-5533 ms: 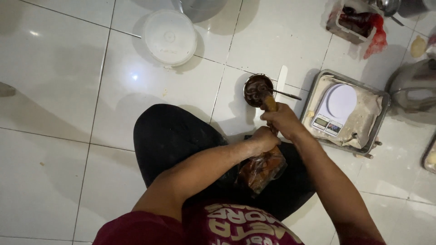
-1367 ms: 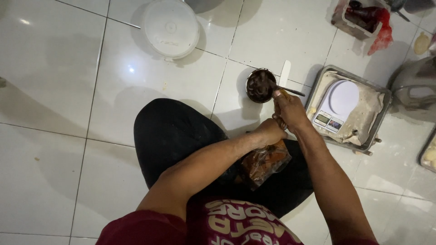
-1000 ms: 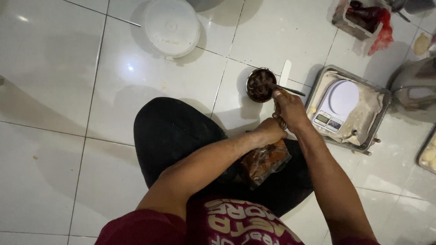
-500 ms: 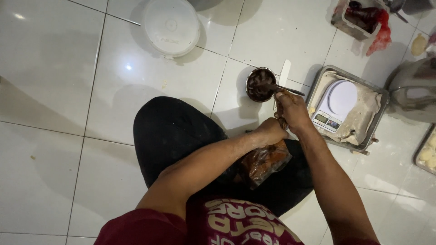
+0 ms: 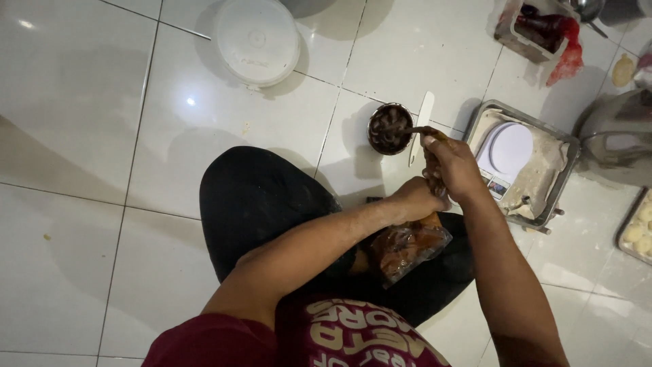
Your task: Scooping a dark chocolate-like paste from a small bowl into a plastic piping bag using a spoon while sitting on the floor.
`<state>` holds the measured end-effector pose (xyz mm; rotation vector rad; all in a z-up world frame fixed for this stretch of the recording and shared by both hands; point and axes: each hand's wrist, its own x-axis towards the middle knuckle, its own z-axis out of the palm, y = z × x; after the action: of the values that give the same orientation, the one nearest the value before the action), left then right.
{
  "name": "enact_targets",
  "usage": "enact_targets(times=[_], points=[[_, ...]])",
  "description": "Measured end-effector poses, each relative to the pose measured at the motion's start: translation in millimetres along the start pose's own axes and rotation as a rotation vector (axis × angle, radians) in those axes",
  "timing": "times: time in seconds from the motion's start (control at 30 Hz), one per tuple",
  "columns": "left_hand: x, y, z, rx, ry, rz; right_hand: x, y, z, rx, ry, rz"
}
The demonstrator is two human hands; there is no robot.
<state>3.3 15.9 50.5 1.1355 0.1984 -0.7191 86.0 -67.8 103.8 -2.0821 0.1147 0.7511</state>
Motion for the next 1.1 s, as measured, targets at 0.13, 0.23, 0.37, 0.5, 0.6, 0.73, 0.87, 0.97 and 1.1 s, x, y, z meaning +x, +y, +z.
enact_targets(times=[0.13,0.23,0.37,0.5,0.6,0.73,0.87,0.97,1.1], points=[[6,-9,3,-0.004,-0.001,0.025,-11,-13,-1,-0.049,-0.003,-0.009],[10,-8,4,0.036,0.012,0.036,-9,-7,-5,-0.042,-0.001,-0.009],[17,-18,4,0.051,-0.040,0.012,-3,4,-6,0.013,-0.009,-0.002],[13,-24,0,0.081,-0.006,-0.044,1,17,-2,0.078,-0.031,0.020],[11,-27,-3,0.109,0.018,-0.045,-19,-2,4,0.043,-0.024,0.014],[-4,-3,-5,0.183,-0.021,0.000,-28,0,-16,-0.125,-0.028,-0.044],[3,-13,0,0.325,-0.003,0.006,-43,2,-32,-0.227,-0.048,-0.080],[7,-14,-1,0.424,0.034,0.027,-53,4,-43,-0.251,-0.043,-0.108],[0,-8,1,0.595,0.111,0.088,-46,54,-63,0.080,0.014,-0.223]])
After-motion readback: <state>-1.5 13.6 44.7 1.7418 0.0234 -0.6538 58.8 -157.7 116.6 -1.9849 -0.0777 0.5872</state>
